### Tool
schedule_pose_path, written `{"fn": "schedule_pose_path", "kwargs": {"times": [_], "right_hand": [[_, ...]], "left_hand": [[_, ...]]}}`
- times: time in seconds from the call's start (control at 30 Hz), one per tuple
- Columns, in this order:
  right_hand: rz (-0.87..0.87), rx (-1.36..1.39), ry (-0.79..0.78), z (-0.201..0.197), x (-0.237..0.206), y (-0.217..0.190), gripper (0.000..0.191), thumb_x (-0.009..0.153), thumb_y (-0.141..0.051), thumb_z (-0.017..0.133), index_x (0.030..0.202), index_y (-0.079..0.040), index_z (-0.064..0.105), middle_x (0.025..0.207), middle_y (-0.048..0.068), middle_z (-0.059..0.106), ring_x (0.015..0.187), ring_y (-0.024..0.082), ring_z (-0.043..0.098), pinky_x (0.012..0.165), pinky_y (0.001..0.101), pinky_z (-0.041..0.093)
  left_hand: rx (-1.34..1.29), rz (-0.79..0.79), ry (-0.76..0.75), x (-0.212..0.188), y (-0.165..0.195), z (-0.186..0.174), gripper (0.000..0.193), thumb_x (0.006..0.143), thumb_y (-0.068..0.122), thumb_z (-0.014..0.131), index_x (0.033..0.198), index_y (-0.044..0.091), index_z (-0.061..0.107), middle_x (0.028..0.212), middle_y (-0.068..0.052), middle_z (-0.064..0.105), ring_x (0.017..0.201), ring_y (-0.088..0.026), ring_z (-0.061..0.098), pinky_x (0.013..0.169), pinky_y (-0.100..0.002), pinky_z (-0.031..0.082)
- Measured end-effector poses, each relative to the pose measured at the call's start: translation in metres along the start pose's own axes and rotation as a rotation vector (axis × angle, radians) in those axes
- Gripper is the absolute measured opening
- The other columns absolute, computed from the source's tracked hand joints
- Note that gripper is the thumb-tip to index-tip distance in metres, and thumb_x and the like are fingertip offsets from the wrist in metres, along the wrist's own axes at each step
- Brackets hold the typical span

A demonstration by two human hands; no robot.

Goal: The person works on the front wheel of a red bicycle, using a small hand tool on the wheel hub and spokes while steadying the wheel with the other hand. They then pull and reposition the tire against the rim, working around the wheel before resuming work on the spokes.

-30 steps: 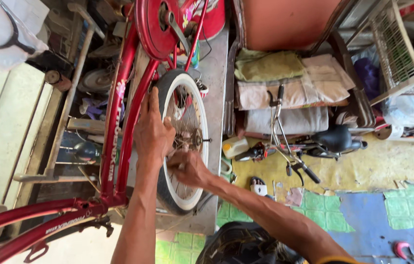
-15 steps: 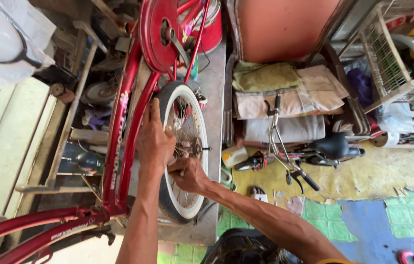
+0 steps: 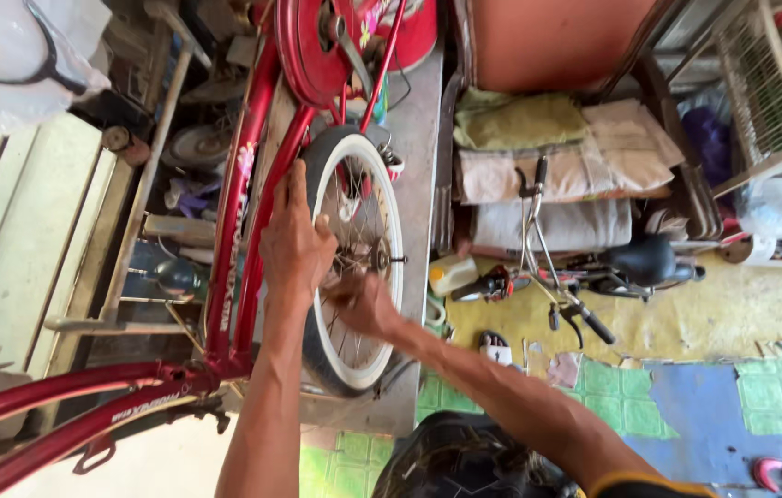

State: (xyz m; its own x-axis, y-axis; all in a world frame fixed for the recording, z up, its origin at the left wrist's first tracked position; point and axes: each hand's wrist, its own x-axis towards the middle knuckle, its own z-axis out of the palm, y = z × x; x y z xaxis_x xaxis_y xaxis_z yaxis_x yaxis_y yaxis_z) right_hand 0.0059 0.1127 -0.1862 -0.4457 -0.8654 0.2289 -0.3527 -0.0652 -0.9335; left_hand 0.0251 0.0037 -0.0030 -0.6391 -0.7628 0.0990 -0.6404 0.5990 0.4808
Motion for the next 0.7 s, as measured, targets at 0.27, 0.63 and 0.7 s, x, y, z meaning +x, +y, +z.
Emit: {"fn": "schedule_pose_path", "kwargs": {"times": [0.27, 0.63, 0.7], "right_hand": [[0.031, 0.079, -0.074, -0.002, 0.001, -0.004, 0.018, 0.079, -0.002, 0.064, 0.088, -0.008, 0.078, 0.086, 0.010, 0.076, 0.071, 0.020, 0.072, 0.065, 0.0320, 0.058], [0.084, 0.050, -0.092, -0.012, 0.008, -0.009, 0.020, 0.077, -0.002, 0.067, 0.093, -0.006, 0.078, 0.083, 0.013, 0.073, 0.069, 0.023, 0.070, 0.063, 0.0370, 0.055], [0.093, 0.026, -0.073, -0.012, 0.008, -0.010, 0.022, 0.078, -0.002, 0.066, 0.094, -0.007, 0.080, 0.083, 0.012, 0.074, 0.067, 0.022, 0.070, 0.062, 0.0364, 0.055]], "left_hand": [[0.056, -0.044, -0.023, 0.003, -0.004, 0.004, 0.081, 0.086, 0.008, 0.066, 0.159, 0.013, 0.030, 0.157, -0.015, 0.042, 0.116, -0.045, 0.063, 0.094, -0.052, 0.053], [0.060, -0.045, -0.034, -0.001, 0.000, 0.004, 0.082, 0.085, 0.008, 0.066, 0.158, 0.013, 0.030, 0.157, -0.014, 0.042, 0.118, -0.043, 0.062, 0.095, -0.050, 0.052], [0.096, 0.061, 0.058, -0.001, -0.001, 0.005, 0.083, 0.083, 0.008, 0.069, 0.157, 0.010, 0.032, 0.154, -0.018, 0.044, 0.126, -0.043, 0.059, 0.099, -0.048, 0.051]]}}
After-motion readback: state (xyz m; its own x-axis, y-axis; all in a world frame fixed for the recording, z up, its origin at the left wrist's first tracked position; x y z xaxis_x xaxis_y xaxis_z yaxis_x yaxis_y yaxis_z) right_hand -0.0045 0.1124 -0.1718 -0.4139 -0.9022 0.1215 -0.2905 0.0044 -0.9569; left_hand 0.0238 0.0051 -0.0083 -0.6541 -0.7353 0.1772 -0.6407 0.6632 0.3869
